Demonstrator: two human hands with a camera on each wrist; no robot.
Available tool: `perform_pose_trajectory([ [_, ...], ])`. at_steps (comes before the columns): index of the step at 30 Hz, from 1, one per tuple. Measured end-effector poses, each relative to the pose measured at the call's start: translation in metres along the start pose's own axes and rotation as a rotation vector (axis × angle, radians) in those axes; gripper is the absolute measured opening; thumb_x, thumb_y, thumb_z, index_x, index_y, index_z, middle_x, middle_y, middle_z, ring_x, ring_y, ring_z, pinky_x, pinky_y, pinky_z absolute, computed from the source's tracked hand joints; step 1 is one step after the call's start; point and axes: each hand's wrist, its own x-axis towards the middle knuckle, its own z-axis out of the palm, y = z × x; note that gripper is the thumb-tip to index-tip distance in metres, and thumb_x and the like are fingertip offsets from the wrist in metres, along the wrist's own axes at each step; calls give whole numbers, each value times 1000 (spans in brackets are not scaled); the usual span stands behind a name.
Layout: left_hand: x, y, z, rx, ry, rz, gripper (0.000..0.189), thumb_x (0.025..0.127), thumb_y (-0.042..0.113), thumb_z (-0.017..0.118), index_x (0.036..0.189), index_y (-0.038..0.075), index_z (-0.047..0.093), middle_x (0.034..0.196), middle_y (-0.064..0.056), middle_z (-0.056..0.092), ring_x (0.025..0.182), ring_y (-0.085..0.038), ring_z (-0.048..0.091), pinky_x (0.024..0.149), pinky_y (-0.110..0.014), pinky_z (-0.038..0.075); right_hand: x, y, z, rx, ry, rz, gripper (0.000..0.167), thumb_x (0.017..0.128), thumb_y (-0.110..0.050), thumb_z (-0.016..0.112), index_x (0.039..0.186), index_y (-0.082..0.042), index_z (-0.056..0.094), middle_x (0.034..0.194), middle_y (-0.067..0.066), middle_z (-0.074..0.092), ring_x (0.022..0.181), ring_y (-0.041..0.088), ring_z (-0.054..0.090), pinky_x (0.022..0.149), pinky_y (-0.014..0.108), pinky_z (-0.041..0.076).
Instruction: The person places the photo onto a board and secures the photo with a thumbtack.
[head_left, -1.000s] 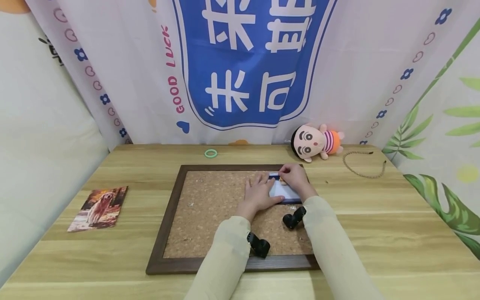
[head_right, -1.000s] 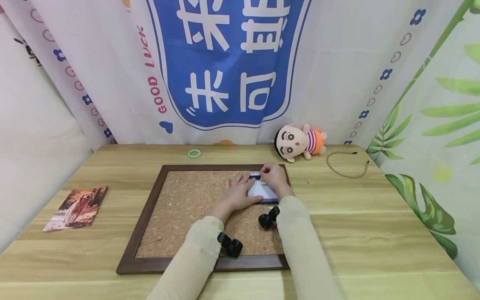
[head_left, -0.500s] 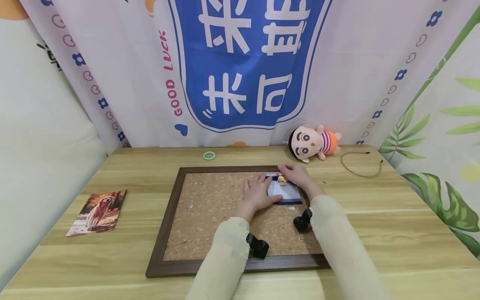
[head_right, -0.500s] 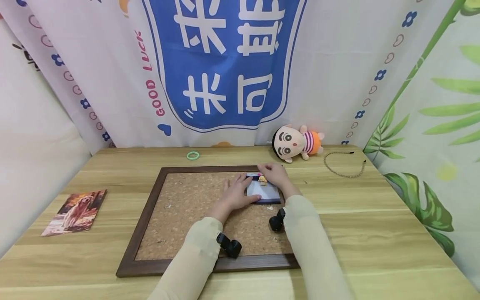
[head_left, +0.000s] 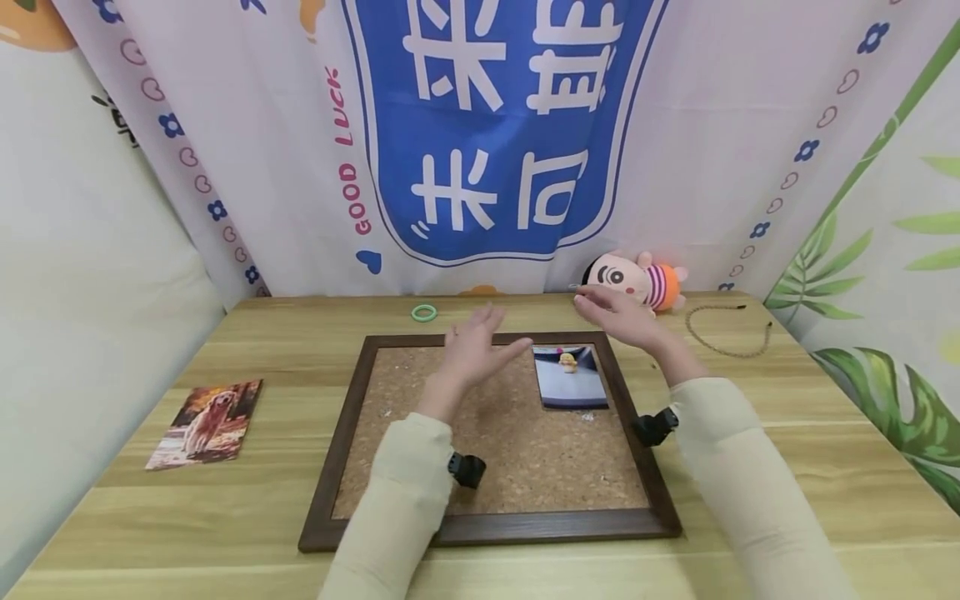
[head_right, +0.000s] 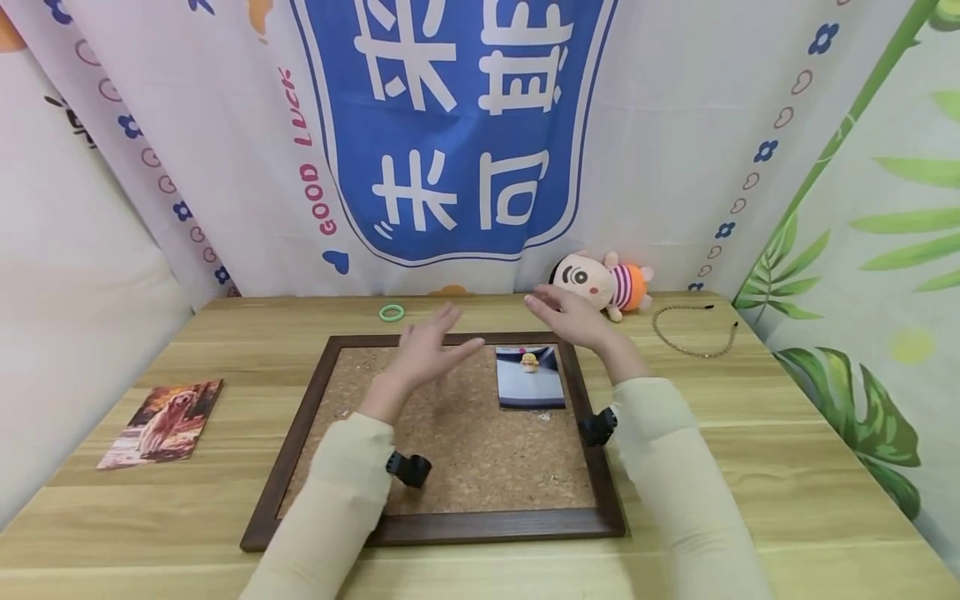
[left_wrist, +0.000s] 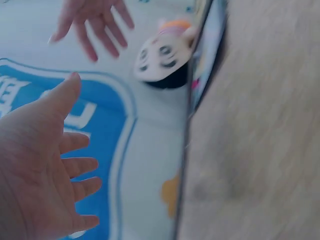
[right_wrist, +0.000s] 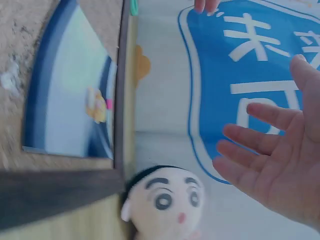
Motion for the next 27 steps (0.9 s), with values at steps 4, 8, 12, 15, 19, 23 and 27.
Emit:
perform_pose_trajectory([
  [4, -8, -17, -25, 77, 51, 7, 74, 81, 59, 41, 137, 13, 25, 140, -8, 19, 127, -25, 14, 94, -56, 5, -7, -3, -8, -153, 55, -22, 66, 87, -48, 39, 133, -1, 29, 131, 22, 31, 119, 37, 27, 93, 49, 24],
  [8, -15, -37, -43, 149, 68, -33, 76, 81, 59, 39, 138, 11, 23, 140, -11, 19, 127, -28, 11, 93, -57, 2, -15, -1, -12, -336, 109, -31, 70, 86, -48, 43, 134, 0, 26, 135, 24, 22, 123, 38, 17, 94, 52, 17],
  [12, -22, -61, -60, 173, 62, -84, 81, 80, 62, 37, 138, 8, 19, 140, -17, 14, 127, -33, 7, 93, -58, 0, -23, 4, -17, -423, 158, -24, 69, 85, -47, 44, 134, -1, 27, 137, 25, 15, 123, 40, 12, 90, 59, 16],
  [15, -29, -82, -70, 193, 71, -98, 84, 80, 62, 37, 137, 3, 18, 139, -23, 13, 125, -38, 7, 93, -58, 5, -27, 9, -22, -464, 172, 3, 71, 84, -50, 43, 134, -2, 26, 138, 26, 12, 123, 42, 10, 89, 60, 15],
  [19, -41, -108, -80, 219, 92, -120, 84, 82, 59, 38, 135, -3, 17, 137, -27, 13, 124, -41, 7, 92, -59, 7, -33, 24, -28, -460, 156, 59, 77, 83, -54, 42, 136, -2, 23, 137, 27, 11, 122, 46, 8, 92, 57, 10],
  [23, -56, -132, -85, 205, 98, -173, 86, 82, 59, 37, 136, -4, 15, 137, -28, 9, 124, -42, 3, 88, -63, 1, -39, 46, -30, -433, 155, 89, 78, 83, -54, 41, 136, -1, 21, 135, 30, 11, 120, 48, 7, 91, 60, 7],
  [27, -69, -156, -90, 229, 99, -215, 89, 81, 63, 32, 135, -5, 15, 136, -30, 7, 122, -45, 4, 85, -66, -2, -42, 64, -29, -389, 202, 89, 74, 85, -51, 41, 135, 1, 22, 134, 31, 12, 120, 48, 7, 91, 60, 3],
])
